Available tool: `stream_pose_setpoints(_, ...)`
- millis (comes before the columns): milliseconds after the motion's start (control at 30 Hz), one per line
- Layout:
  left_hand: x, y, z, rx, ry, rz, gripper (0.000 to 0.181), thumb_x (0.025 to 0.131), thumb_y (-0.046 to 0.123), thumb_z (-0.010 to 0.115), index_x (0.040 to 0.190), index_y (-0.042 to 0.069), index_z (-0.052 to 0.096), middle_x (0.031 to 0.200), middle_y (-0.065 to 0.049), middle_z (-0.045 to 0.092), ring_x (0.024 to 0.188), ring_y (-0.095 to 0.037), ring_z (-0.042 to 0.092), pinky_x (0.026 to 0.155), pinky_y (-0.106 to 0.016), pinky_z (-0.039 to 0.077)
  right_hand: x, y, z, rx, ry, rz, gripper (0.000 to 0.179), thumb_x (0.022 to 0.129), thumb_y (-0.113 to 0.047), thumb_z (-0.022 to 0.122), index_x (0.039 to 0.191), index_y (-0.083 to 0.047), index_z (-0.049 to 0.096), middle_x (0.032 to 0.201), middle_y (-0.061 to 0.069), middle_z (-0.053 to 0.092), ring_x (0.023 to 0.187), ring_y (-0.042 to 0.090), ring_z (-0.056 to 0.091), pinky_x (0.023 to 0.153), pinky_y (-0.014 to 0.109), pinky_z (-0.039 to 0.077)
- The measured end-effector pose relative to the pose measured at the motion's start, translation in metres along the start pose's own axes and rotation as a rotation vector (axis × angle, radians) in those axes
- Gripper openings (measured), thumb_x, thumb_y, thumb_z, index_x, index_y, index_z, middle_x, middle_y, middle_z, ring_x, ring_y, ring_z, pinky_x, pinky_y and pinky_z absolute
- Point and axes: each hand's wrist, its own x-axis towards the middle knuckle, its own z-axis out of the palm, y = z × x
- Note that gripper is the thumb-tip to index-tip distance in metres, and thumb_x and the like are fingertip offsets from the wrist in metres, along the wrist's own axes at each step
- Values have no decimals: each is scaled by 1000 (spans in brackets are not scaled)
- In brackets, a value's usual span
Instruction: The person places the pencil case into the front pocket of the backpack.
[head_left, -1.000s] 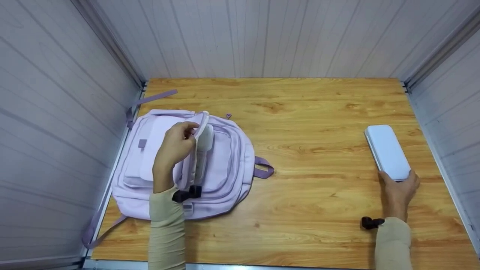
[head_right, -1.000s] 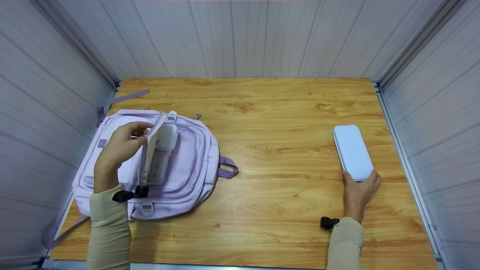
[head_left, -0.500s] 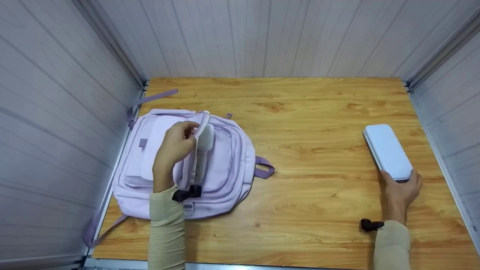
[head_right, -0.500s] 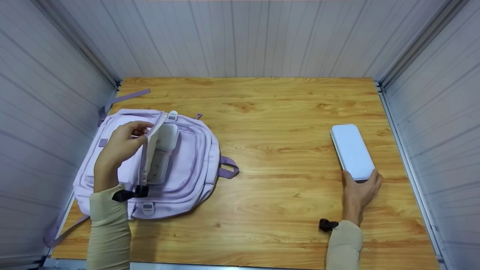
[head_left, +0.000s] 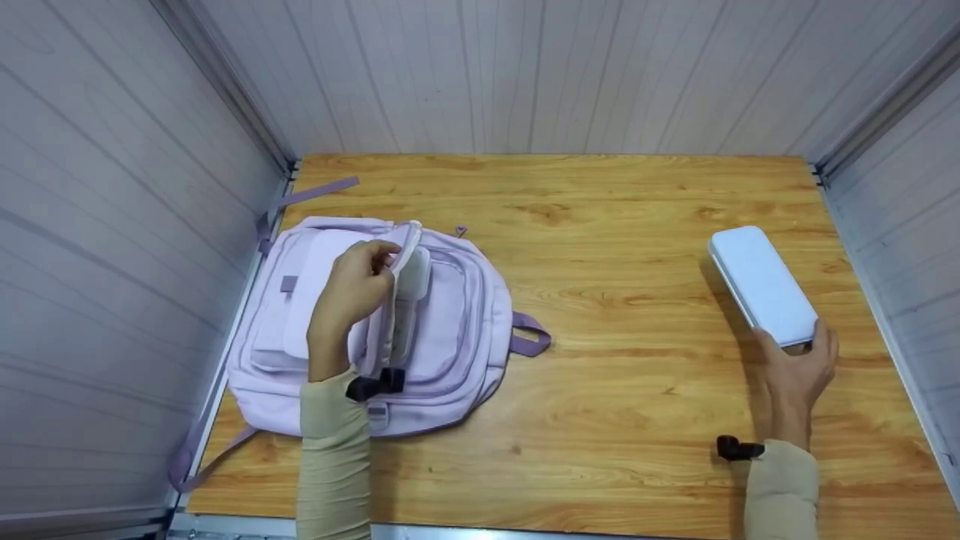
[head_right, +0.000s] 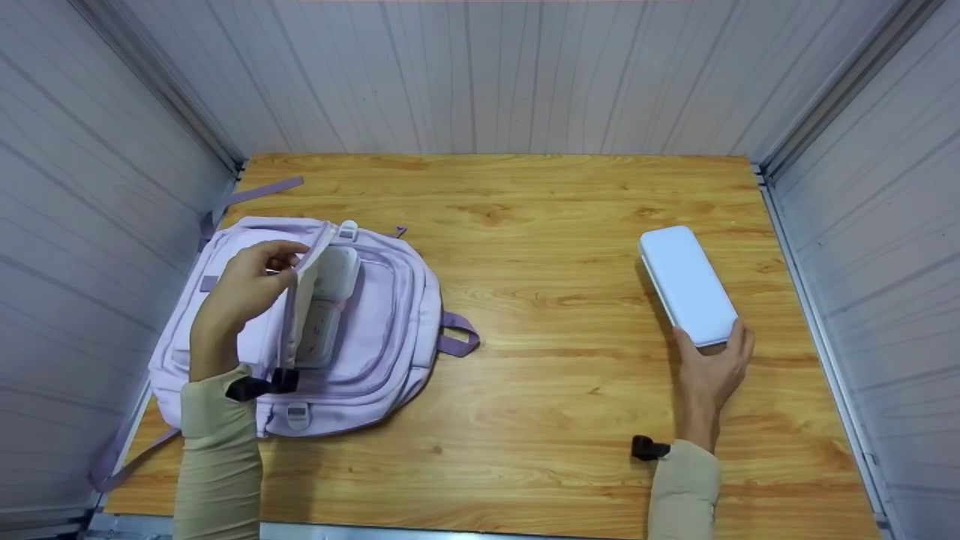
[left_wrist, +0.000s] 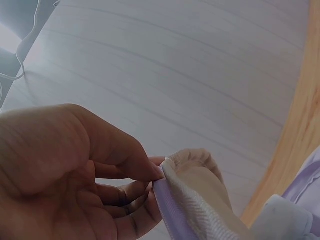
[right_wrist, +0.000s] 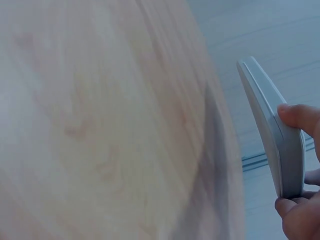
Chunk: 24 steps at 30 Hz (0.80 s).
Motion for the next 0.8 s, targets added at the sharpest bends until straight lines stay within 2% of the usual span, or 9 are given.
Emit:
stream_pose_setpoints(100, 0, -1, 0, 2, -3, -4, 37, 85, -2, 44, 117, -4, 63, 100, -17, 62, 91, -27, 55, 80, -37, 44, -2, -7, 5, 33, 33, -111, 83, 76, -20, 79, 147, -14, 36, 145, 7, 35, 137, 13, 33, 112, 26, 28)
stream_pose_setpoints(233, 0, -1, 0, 4, -6, -5, 37, 85, -2, 43, 117, -4, 63, 102, -17, 61, 93, -27, 55, 81, -38, 44, -5, -16, 10, 63, 42, -191, 82, 73, -13, 80, 144, -9, 40, 140, 9, 38, 135, 15, 36, 112, 23, 28)
stream_pose_setpoints(367, 0, -1, 0, 1, -7, -8, 37, 85, -2, 43, 117, -4, 63, 102, -18, 61, 93, -28, 55, 81, -38, 45, -8, -21, 15, 85, 16, -208, 83, 75, -9, 78, 146, -8, 36, 143, 11, 35, 137, 15, 33, 113, 25, 26)
stream_pose_setpoints(533, 0, 0, -1, -1, -9, -11, 38, 85, -2, 44, 118, -4, 63, 101, -18, 61, 92, -27, 54, 80, -38, 44, -15, -29, 24, 99, -12, -266, 84, 72, -5, 79, 145, -6, 38, 142, 12, 38, 135, 16, 35, 113, 27, 27)
stream_pose_setpoints(800, 0, 1, -1, 6, -9, -13, 37, 85, -1, 44, 117, -3, 63, 100, -17, 61, 91, -27, 55, 80, -38, 43, -28, -45, 38, 163, -114, -316, 89, 70, -2, 81, 147, -4, 34, 146, 12, 35, 138, 20, 33, 114, 30, 26)
